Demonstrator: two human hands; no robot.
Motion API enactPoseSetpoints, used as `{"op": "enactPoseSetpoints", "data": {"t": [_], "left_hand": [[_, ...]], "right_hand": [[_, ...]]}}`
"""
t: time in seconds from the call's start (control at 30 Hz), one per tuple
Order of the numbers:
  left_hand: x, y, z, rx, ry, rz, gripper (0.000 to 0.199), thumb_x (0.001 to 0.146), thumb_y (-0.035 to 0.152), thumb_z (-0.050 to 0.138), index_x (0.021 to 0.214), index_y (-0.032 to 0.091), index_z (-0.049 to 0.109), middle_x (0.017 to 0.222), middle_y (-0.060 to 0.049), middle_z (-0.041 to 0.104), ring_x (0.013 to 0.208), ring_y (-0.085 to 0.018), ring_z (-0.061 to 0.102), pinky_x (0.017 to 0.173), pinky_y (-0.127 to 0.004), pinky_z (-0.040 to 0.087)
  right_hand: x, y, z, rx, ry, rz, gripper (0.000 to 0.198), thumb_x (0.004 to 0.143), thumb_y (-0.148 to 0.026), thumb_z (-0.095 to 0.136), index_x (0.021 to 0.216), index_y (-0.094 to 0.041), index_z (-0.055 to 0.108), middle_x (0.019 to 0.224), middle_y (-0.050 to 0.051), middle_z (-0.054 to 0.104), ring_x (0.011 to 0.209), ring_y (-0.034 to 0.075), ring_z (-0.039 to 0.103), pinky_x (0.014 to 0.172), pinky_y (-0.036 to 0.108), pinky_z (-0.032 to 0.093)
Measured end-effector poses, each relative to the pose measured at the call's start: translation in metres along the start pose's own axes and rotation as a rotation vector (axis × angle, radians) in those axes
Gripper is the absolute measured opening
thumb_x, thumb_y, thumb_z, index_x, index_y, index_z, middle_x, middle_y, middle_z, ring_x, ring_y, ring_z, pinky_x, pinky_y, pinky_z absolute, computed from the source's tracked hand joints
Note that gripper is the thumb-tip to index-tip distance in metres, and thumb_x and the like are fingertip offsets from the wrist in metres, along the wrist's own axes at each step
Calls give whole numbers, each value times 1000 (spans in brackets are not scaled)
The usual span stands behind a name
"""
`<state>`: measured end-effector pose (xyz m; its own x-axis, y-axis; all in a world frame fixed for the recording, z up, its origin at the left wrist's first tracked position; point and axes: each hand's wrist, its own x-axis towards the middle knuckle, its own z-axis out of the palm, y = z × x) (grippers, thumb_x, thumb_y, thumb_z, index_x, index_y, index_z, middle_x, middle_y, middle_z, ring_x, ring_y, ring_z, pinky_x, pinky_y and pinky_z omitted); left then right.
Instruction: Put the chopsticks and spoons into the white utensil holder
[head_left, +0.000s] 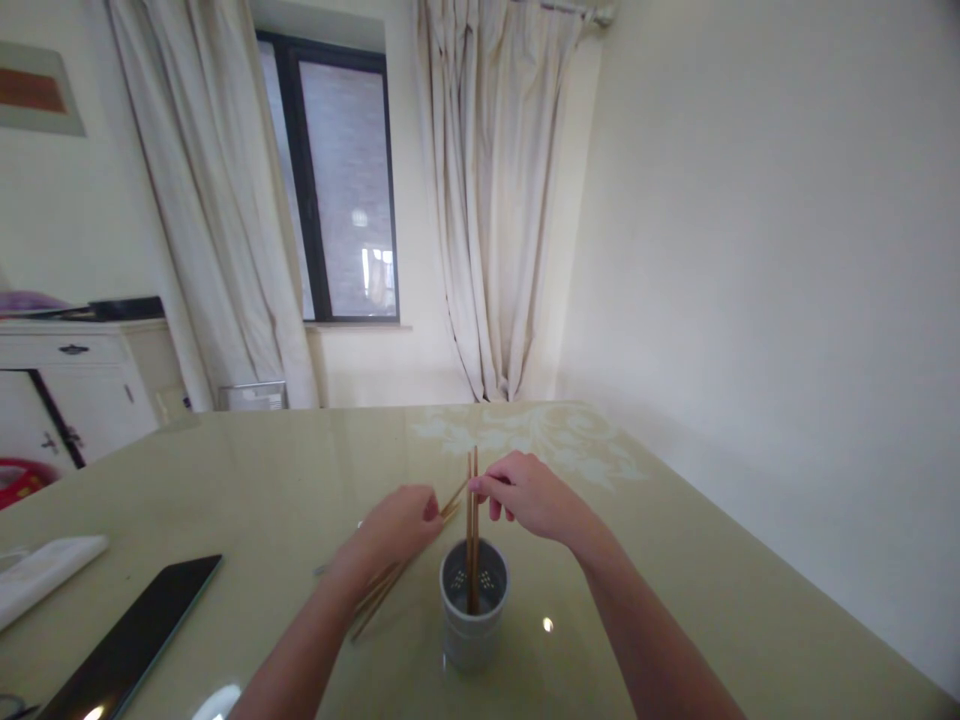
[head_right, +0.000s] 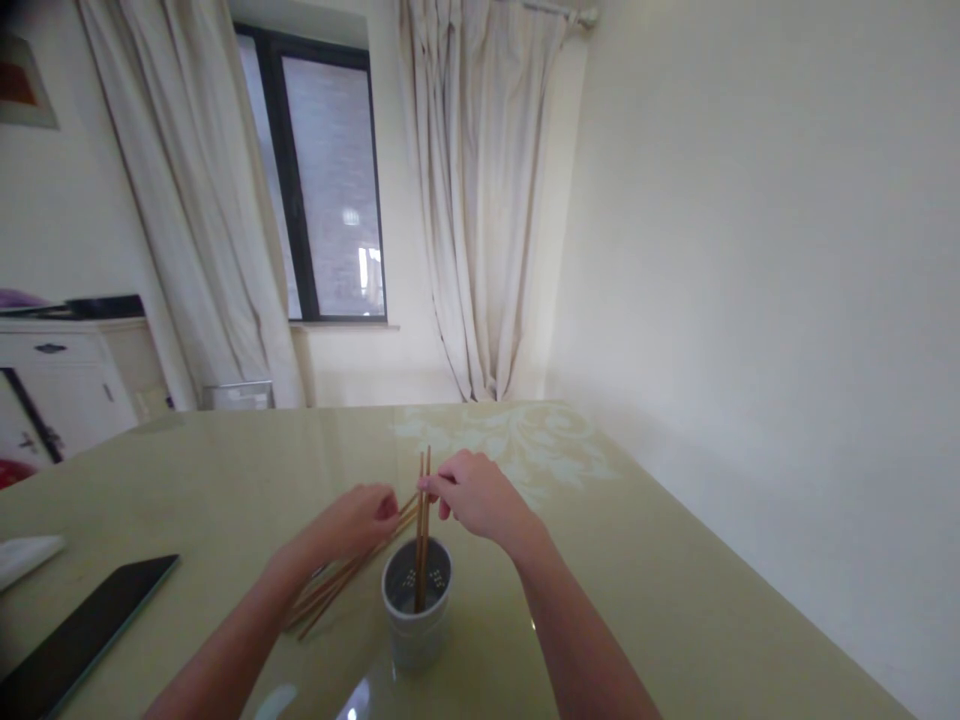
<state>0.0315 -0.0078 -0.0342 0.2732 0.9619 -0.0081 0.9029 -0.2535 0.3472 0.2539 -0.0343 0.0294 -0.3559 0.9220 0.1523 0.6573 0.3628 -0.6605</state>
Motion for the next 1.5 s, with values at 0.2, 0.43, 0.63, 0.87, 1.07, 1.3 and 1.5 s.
{"op": "enactPoseSetpoints", "data": {"t": [0.2, 0.43, 0.63, 0.87, 1.07, 1.3, 1.5], "left_hand": [[-26, 22, -56, -581, 231, 294, 25, 96, 43, 54, 94, 20, 65, 84, -3, 74, 77, -17, 67, 68, -26, 49], [-49, 61, -63, -733, 213, 454, 26, 98, 44, 59, 98, 22, 72, 93, -3, 75, 86, -17, 68, 79, -27, 53], [-9, 6, -30, -226, 53, 202, 24, 96, 30, 55, 83, 19, 71, 83, -5, 76, 77, -19, 68, 69, -28, 45], [-1, -8, 16, 183, -72, -11, 20, 86, 14, 56, 91, 19, 75, 99, -13, 78, 93, -28, 73, 75, -33, 46], [1, -6, 21, 235, -125, -34, 22, 82, 10, 62, 98, 16, 75, 109, -17, 77, 102, -32, 73, 80, -35, 49], [-1, -5, 23, 214, -128, -25, 20, 86, 16, 59, 100, 16, 73, 106, -18, 77, 97, -32, 74, 75, -34, 48], [-5, -10, -16, 87, -47, -4, 11, 82, 26, 63, 76, 18, 68, 82, -10, 77, 75, -23, 70, 63, -29, 41]], "right_hand": [[-14, -20, -19, 117, 329, -136, 35, 102, -44, 59, 82, -19, 76, 72, 3, 74, 64, 16, 64, 61, 28, 45], [-30, -41, -22, 545, 392, -327, 30, 102, -47, 62, 91, -20, 69, 81, 3, 72, 69, 15, 67, 59, 25, 51], [-30, -28, -39, 483, 521, -253, 30, 99, -44, 66, 82, -19, 66, 71, 1, 67, 63, 15, 66, 61, 26, 54], [-8, -9, -18, 159, 243, -117, 28, 97, -30, 63, 73, -19, 68, 67, 2, 71, 63, 16, 68, 64, 26, 50], [5, 3, -1, 125, 135, -38, 22, 95, -26, 61, 80, -18, 74, 76, 3, 78, 62, 16, 73, 63, 25, 50], [11, 11, 9, 170, 59, 7, 32, 99, -32, 55, 76, -17, 70, 77, 5, 79, 58, 16, 74, 55, 23, 48], [-2, 1, -12, 71, 226, -21, 26, 99, -36, 62, 88, -18, 77, 76, 2, 77, 57, 15, 69, 59, 26, 48]]}}
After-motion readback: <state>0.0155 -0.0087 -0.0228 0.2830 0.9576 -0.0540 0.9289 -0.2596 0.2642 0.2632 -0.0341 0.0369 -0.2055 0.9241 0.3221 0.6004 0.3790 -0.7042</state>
